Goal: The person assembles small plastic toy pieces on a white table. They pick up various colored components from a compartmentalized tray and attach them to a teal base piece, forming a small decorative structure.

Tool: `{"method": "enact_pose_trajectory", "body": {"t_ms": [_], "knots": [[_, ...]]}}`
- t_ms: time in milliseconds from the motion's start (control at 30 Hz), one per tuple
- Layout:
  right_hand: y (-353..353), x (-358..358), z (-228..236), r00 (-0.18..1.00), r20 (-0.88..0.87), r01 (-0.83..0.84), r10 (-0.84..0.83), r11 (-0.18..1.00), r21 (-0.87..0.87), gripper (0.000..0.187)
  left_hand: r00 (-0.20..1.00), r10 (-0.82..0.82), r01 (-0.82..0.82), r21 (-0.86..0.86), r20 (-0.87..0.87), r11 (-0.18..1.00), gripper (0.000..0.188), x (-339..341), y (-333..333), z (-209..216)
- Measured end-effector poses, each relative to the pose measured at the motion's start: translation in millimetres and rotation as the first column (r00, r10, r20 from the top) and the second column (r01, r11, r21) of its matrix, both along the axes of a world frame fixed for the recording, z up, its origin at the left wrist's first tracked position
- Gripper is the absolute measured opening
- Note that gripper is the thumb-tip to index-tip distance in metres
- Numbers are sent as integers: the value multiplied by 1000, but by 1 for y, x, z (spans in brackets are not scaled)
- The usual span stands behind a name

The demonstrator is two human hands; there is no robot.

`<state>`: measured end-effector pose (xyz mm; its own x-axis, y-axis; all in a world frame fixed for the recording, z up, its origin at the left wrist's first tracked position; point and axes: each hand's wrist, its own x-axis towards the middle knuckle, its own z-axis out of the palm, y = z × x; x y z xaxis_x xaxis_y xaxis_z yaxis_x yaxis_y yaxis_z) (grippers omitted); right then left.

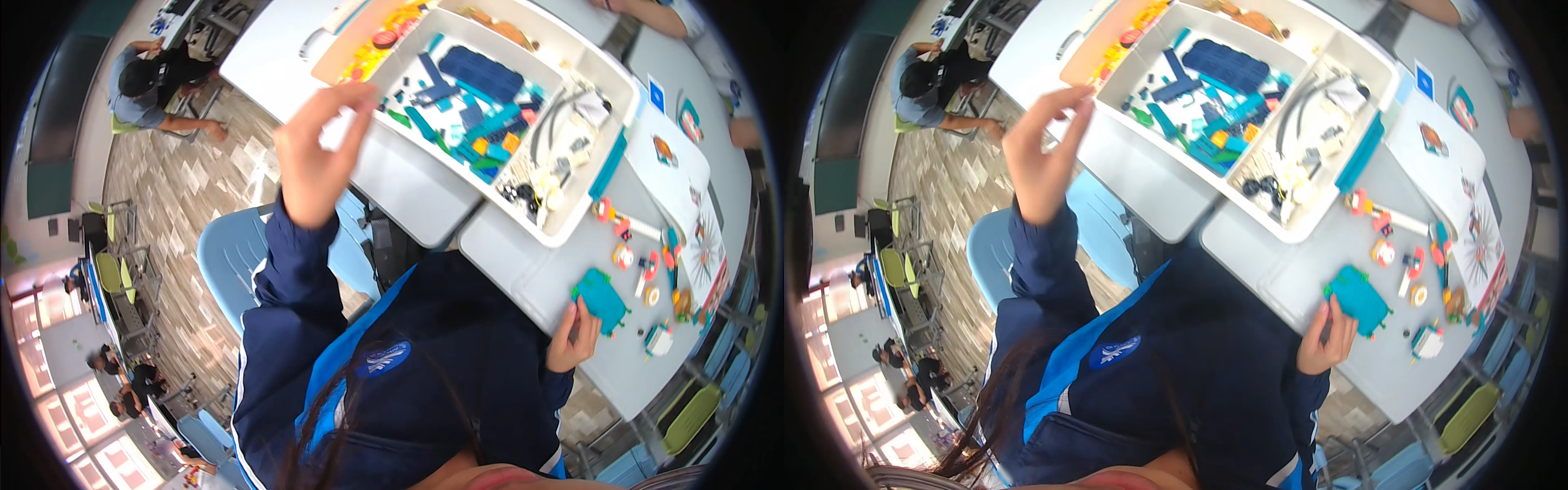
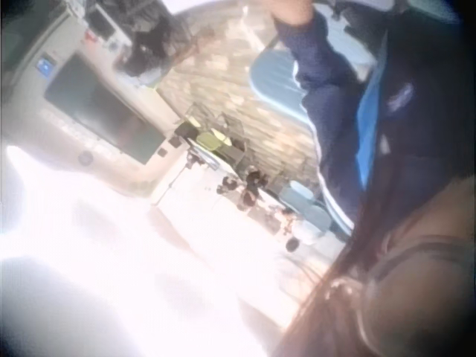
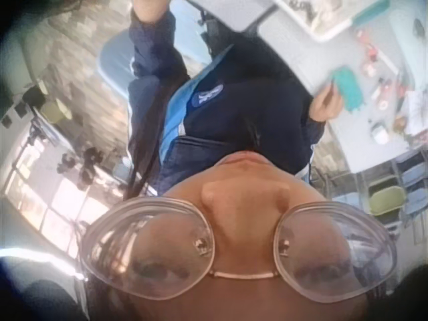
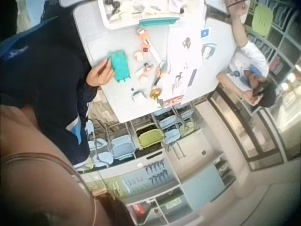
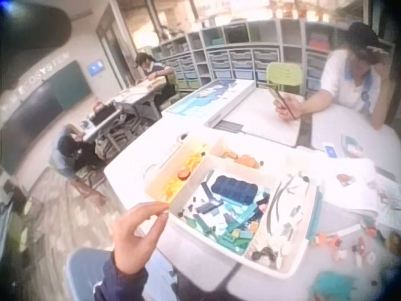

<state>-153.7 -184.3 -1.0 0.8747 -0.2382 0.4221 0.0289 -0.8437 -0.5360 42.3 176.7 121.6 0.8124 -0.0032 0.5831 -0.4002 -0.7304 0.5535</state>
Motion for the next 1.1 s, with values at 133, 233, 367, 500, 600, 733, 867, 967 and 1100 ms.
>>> {"method": "enact_pose_trajectory", "body": {"t_ms": [133,233,367,500,600,733,867,967,1100], "knots": [[-1,-1,-7,1000,3,-5,6,999,-40,18,997,76,-75,94,-6,993,16,89,74,-26],[-1,0,-6,1000,-19,3,-4,999,-52,17,966,-51,-61,413,254,909,26,152,119,-47],[-3,-3,-13,1000,-19,7,-9,997,-82,16,895,-72,57,-49,-440,997,49,153,125,-88],[1,-2,-9,1000,-21,1,-4,993,-115,17,897,-43,14,-68,-439,998,50,122,124,-99],[-1,0,-11,1000,-20,-14,12,993,-118,19,897,-4,-30,-70,-442,997,52,82,112,-88],[0,-6,-10,998,-62,7,-13,995,-102,21,861,81,-92,4,-501,996,57,42,100,-67],[-4,-4,-12,999,-39,-10,6,994,-108,23,744,123,-158,6,-656,987,60,12,98,-51],[-6,-4,-17,1000,-12,-3,2,994,-107,23,714,151,-121,93,-684,988,52,5,103,-33],[-5,-8,-20,1000,11,30,-29,993,-110,23,943,139,-15,379,-301,925,35,42,133,-20]]}}
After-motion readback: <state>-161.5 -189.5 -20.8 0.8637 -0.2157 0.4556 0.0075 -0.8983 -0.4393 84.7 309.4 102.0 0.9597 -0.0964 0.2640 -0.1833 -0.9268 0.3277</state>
